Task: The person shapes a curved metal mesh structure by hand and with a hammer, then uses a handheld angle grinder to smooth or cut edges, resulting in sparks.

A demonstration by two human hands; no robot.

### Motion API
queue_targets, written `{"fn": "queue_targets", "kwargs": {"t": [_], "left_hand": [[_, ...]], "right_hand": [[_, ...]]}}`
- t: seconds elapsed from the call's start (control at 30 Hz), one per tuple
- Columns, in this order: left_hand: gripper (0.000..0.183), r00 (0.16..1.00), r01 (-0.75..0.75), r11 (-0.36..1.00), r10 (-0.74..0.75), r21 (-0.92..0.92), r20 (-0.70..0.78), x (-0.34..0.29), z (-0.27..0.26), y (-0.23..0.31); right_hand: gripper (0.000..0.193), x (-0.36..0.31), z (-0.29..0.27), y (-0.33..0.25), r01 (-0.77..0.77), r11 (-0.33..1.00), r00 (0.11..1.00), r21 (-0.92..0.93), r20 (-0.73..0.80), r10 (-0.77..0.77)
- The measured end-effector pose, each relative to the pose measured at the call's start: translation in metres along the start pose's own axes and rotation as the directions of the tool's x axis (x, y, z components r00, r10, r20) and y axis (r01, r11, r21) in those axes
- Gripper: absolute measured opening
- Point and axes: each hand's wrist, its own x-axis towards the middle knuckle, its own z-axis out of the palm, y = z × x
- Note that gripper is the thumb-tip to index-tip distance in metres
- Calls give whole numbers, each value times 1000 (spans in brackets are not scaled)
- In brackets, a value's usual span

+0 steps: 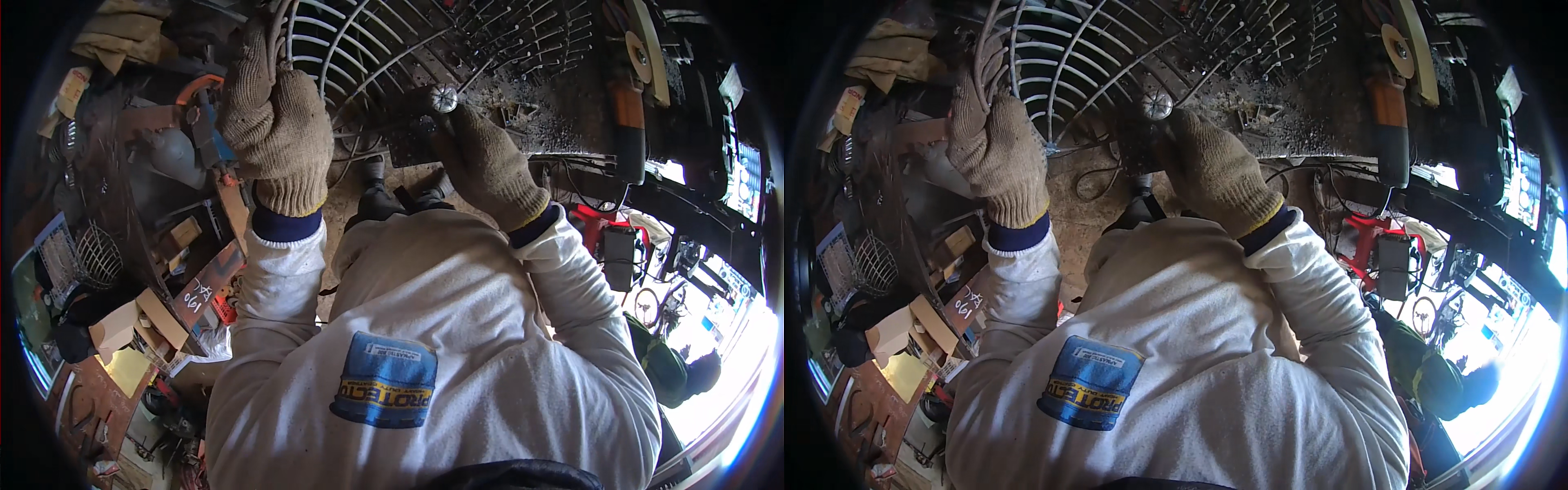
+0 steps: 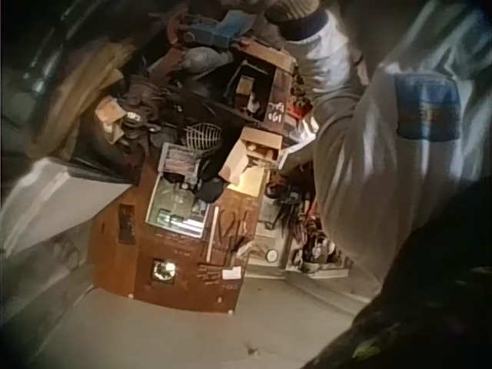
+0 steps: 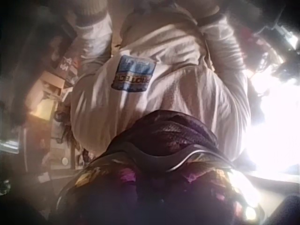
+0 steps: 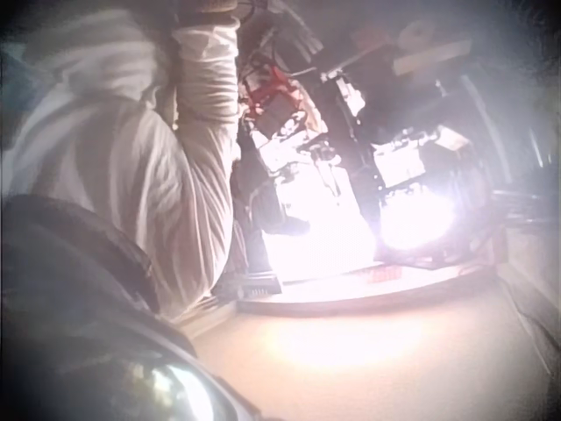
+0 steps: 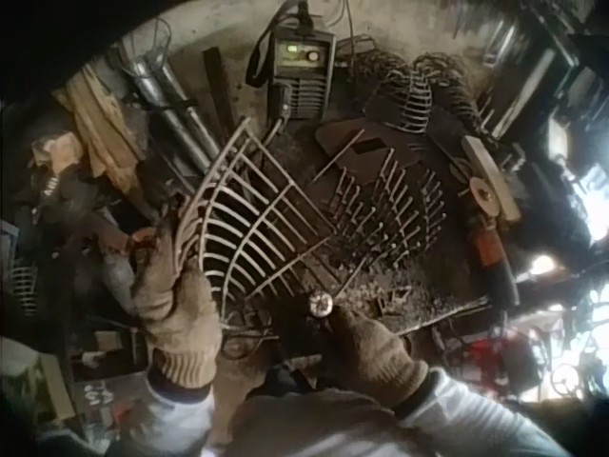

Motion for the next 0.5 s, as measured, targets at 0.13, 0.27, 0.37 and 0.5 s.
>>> {"fn": "queue_targets", "kwargs": {"t": [0.13,0.27,0.37,0.5], "left_hand": [[34,999,-17,1000,17,0,-28,1,3,-5],[35,998,-51,995,54,90,-31,1,1,2],[36,998,-8,977,20,211,-54,-3,0,-4],[40,999,-42,998,43,46,-27,6,2,14]], "right_hand": [[22,3,-7,-14,78,997,992,0,-94,-78],[22,5,-18,-35,123,990,980,76,-166,-109],[24,5,9,4,46,995,994,-84,-92,-54],[27,9,3,3,85,992,992,-96,-86,-93]]}}
